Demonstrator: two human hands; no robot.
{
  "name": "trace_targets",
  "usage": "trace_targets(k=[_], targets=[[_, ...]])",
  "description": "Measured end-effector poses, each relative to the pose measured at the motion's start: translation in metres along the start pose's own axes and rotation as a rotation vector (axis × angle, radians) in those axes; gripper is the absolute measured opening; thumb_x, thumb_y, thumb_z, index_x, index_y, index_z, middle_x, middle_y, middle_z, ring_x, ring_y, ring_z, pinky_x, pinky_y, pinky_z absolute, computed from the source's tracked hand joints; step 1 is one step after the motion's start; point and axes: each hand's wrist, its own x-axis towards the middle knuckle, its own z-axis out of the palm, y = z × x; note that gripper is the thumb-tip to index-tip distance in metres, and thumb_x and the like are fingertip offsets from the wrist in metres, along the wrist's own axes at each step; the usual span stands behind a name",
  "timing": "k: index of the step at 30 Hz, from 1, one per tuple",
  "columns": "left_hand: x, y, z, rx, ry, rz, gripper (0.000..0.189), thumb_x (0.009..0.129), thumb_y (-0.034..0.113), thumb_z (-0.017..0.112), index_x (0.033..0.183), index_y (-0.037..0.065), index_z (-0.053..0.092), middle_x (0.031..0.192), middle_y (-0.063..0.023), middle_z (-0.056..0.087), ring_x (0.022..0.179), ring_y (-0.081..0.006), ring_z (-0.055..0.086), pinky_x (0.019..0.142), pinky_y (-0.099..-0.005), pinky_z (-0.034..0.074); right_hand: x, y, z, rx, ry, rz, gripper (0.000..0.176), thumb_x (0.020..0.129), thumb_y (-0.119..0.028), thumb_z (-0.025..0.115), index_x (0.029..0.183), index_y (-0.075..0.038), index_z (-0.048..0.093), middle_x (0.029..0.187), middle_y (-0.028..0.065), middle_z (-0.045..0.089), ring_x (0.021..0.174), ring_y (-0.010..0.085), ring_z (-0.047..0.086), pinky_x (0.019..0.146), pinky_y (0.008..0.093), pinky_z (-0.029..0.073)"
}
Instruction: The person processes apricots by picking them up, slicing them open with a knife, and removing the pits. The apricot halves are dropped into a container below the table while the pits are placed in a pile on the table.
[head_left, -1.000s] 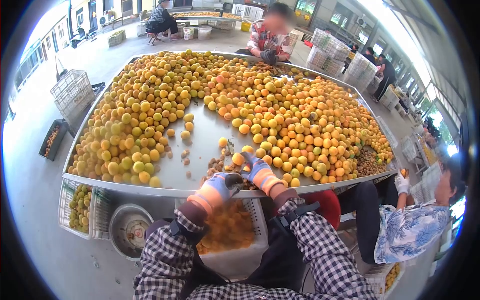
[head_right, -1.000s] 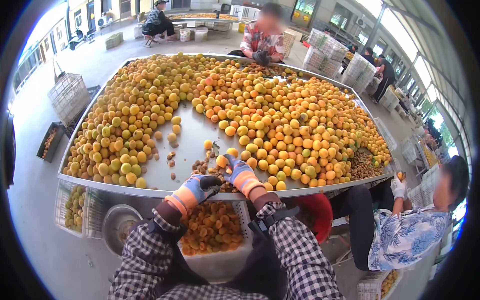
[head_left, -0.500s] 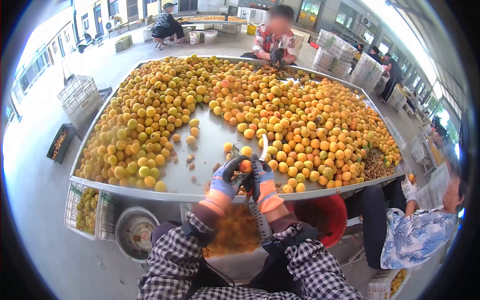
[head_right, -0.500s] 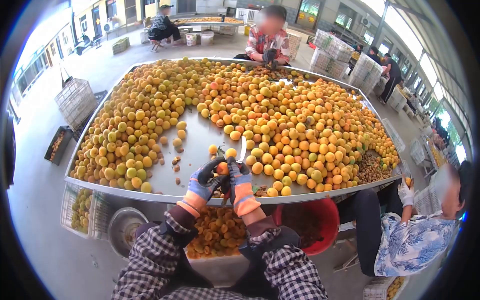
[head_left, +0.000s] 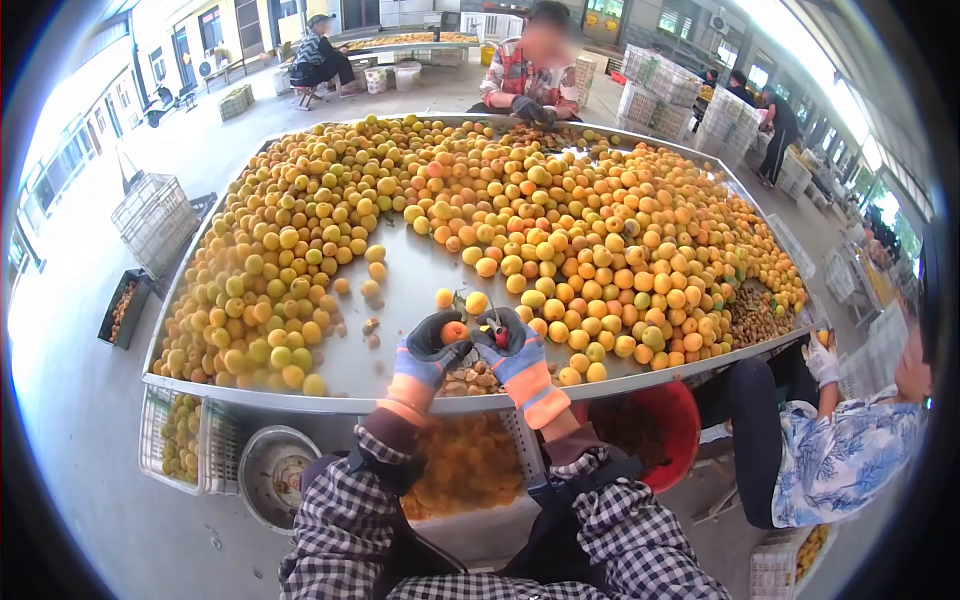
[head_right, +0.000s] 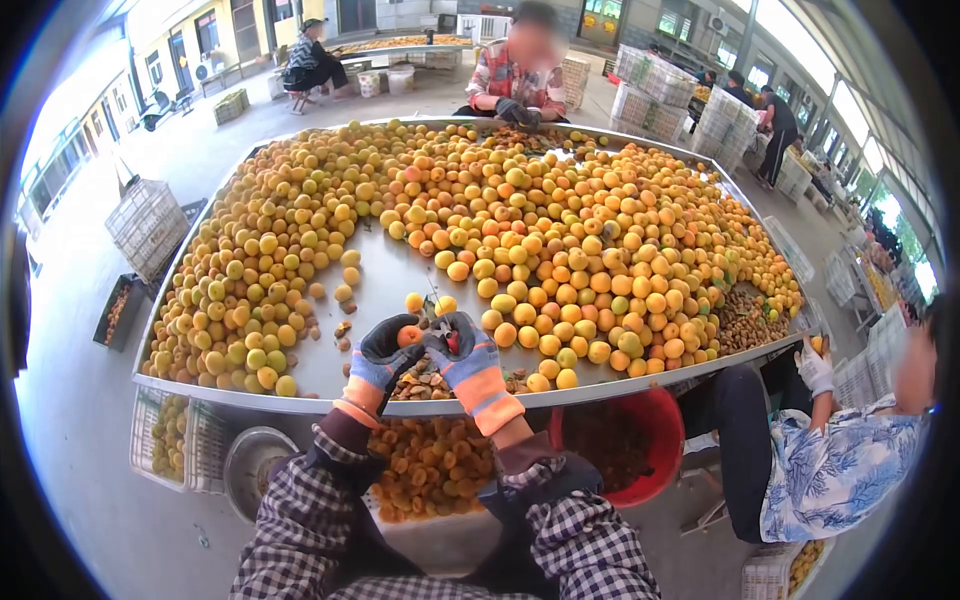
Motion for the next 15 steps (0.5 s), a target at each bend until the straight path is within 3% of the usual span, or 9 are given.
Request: trace_targets(k=[2, 4, 6, 8, 12, 14, 15], targets=[[0.001, -0.007, -0.004, 0.296, -0.043, 0.097, 0.046, 0.074, 0.006, 0.078, 0.116, 0.0, 0.059, 0.106, -0.0065, 0.064, 0.096, -0.0143, 0.06, 0.087, -0.0281, 0.05, 0.001, -0.002, 0.004, 0.166, 0.005, 0.004, 0.023, 0.079, -0.013, 0.074, 0.094, -0.005, 0.059, 0.073, 0.0022, 0.056, 0.065, 0.0079, 0.051, 0.061, 0.0248, 0.046], [-0.004, 0.012, 0.004, 0.419, -0.054, 0.135, 0.046, 0.072, 0.006, 0.078, 0.114, 0.001, 0.06, 0.105, -0.0076, 0.064, 0.095, -0.0161, 0.061, 0.086, -0.0291, 0.05, 0.002, 0.001, 0.005, -0.008, -0.049, 0.065, 0.028, 0.077, -0.019, 0.076, 0.094, -0.005, 0.059, 0.07, 0.002, 0.054, 0.064, 0.0083, 0.05, 0.058, 0.0259, 0.045], [-0.006, 0.02, 0.006, 0.543, -0.06, 0.175, 0.046, 0.07, 0.006, 0.078, 0.113, 0.002, 0.061, 0.104, -0.0087, 0.065, 0.094, -0.0179, 0.062, 0.085, -0.03, 0.05, 0.002, 0.003, 0.005, 0.019, -0.098, 0.146, 0.031, 0.077, -0.022, 0.076, 0.096, -0.005, 0.058, 0.07, 0.002, 0.053, 0.065, 0.0095, 0.049, 0.058, 0.0263, 0.044], [-0.006, 0.021, 0.0, 0.691, -0.119, 0.169, 0.044, 0.068, 0.006, 0.078, 0.11, 0.003, 0.064, 0.101, -0.0104, 0.066, 0.092, -0.0207, 0.064, 0.084, -0.0312, 0.05, 0.003, 0.006, 0.005, -0.187, -0.127, 0.013, 0.029, 0.078, -0.02, 0.074, 0.097, -0.004, 0.058, 0.072, 0.005, 0.054, 0.066, 0.0135, 0.051, 0.06, 0.0276, 0.045], [-0.008, 0.028, -0.002, 0.596, -0.155, 0.163, 0.043, 0.068, 0.006, 0.079, 0.108, 0.002, 0.064, 0.1, -0.0103, 0.067, 0.091, -0.0203, 0.064, 0.085, -0.0308, 0.05, 0.001, 0.007, 0.006, 0.115, -0.128, 0.026, 0.029, 0.079, -0.018, 0.072, 0.098, -0.002, 0.057, 0.074, 0.0094, 0.057, 0.066, 0.0184, 0.053, 0.063, 0.0307, 0.047], [-0.011, 0.025, -0.003, 0.558, -0.15, 0.149, 0.042, 0.069, 0.006, 0.079, 0.108, 0.001, 0.064, 0.1, -0.0086, 0.067, 0.091, -0.0175, 0.064, 0.084, -0.0301, 0.05, 0.0, 0.011, 0.007, -0.317, -0.089, -0.139, 0.025, 0.08, -0.016, 0.069, 0.097, -0.002, 0.057, 0.078, 0.0141, 0.06, 0.068, 0.0249, 0.058, 0.067, 0.0347, 0.049], [-0.012, 0.024, -0.003, 0.561, -0.15, 0.148, 0.042, 0.069, 0.006, 0.079, 0.108, 0.001, 0.064, 0.1, -0.0086, 0.067, 0.091, -0.0175, 0.064, 0.084, -0.0301, 0.05, 0.0, 0.013, 0.008, -0.315, -0.089, -0.138, 0.025, 0.08, -0.016, 0.069, 0.097, -0.002, 0.057, 0.078, 0.0141, 0.06, 0.068, 0.0249, 0.058, 0.067, 0.0347, 0.049]])
